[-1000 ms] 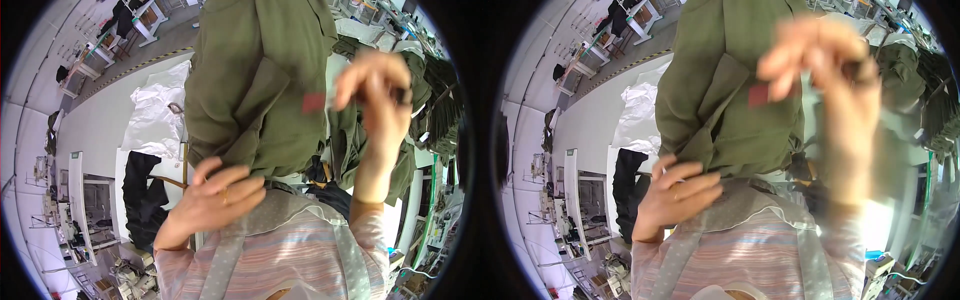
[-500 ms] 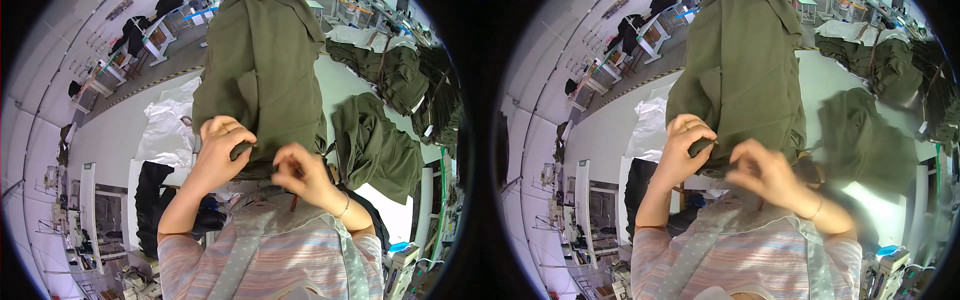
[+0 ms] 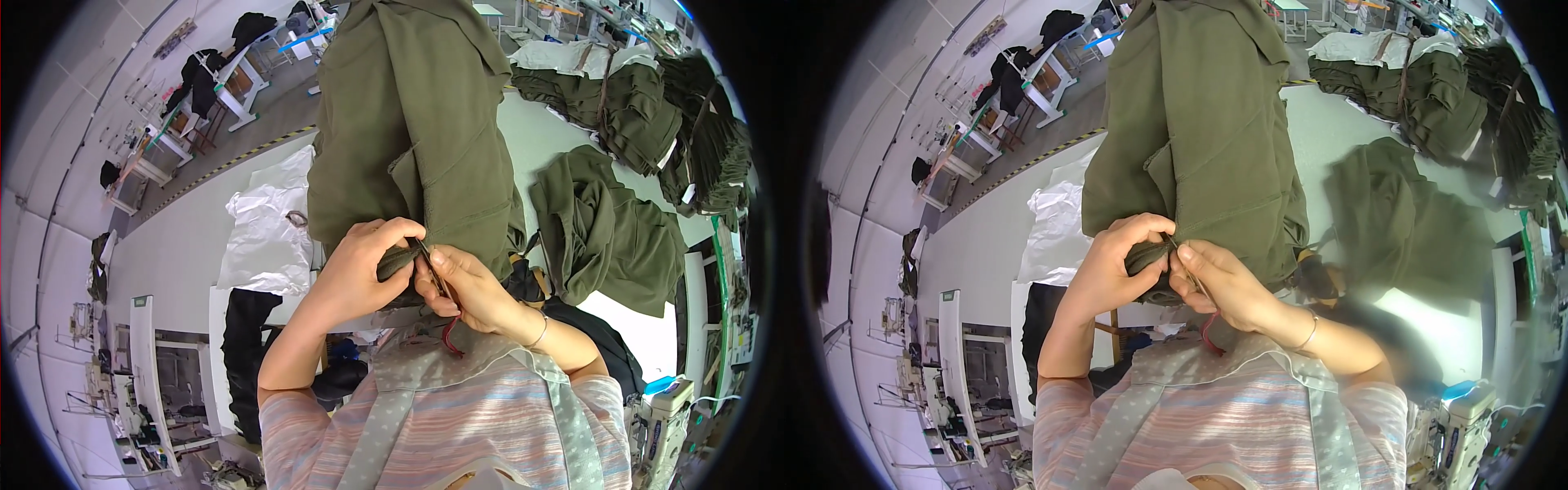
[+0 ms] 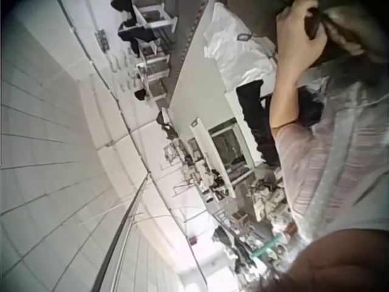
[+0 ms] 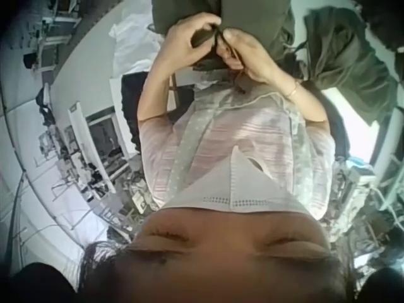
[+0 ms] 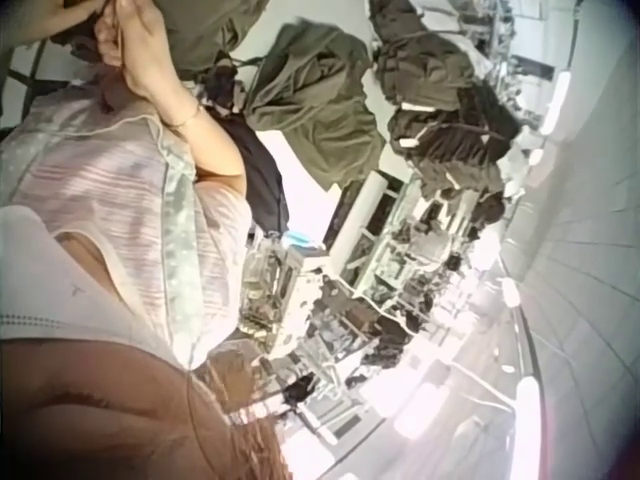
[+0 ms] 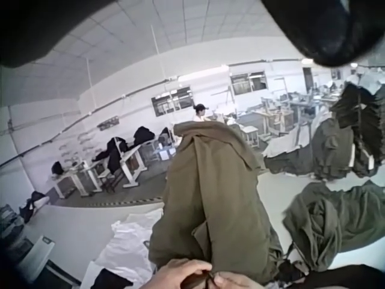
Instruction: Inspecting, thread-clipping, and sorting green garments at a workstation in a garment factory.
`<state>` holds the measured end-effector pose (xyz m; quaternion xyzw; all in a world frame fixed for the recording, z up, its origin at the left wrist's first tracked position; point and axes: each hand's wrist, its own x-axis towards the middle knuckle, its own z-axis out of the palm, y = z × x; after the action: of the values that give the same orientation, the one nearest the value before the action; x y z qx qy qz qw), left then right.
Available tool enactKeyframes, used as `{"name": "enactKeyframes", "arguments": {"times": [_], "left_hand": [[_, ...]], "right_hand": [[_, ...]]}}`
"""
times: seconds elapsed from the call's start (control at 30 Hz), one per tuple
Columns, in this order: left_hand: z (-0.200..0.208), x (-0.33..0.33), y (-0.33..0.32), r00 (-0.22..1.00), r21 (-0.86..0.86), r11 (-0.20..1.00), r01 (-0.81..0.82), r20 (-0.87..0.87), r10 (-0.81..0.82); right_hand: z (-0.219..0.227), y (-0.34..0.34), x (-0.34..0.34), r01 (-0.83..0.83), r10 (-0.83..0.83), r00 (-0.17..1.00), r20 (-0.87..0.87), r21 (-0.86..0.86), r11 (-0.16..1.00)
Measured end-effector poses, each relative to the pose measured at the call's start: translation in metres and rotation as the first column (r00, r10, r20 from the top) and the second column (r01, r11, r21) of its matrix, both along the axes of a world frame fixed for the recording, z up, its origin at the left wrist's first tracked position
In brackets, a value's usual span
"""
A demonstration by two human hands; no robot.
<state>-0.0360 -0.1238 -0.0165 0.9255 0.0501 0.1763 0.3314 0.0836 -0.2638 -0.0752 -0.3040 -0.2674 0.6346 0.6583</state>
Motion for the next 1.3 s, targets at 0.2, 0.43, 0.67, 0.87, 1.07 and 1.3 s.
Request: {"name": "enactKeyframes", "arguments": {"times": [0.2, 0.43, 0.67, 0.87, 1.07, 1.3], "left_hand": [[0.001, 0.003, 0.01, 0.996, -0.029, 0.999, 0.033, -0.082, -0.036], [0.001, 0.0, 0.016, 0.993, -0.131, 0.989, 0.074, 0.105, -0.06], [0.045, 0.022, 0.002, 0.863, 0.446, 0.824, 0.349, -0.496, -0.097], [0.111, 0.147, -0.076, 0.884, 0.502, 0.739, 0.449, -0.371, -0.285], [-0.052, 0.329, -0.192, 0.413, 0.332, 0.316, 0.889, -0.879, -0.237], [-0.276, 0.391, -0.227, 0.477, 0.292, 0.643, 0.708, -0.869, -0.131]], "right_hand": [[-0.009, 0.008, 0.002, 0.015, -0.015, 0.999, -0.033, -0.009, 1.0], [-0.025, 0.004, 0.015, 0.027, -0.156, 0.943, 0.293, 0.401, 0.916], [-0.034, -0.04, 0.051, 0.077, -0.431, -0.019, 0.902, 0.431, 0.899], [-0.063, -0.094, 0.115, 0.644, -0.904, 0.084, 0.42, 0.669, 0.371], [-0.118, -0.174, 0.222, 0.973, -0.973, -0.221, -0.066, -0.088, -0.215], [-0.209, -0.276, 0.295, 0.691, -0.717, -0.689, -0.101, -0.391, -0.609]]}}
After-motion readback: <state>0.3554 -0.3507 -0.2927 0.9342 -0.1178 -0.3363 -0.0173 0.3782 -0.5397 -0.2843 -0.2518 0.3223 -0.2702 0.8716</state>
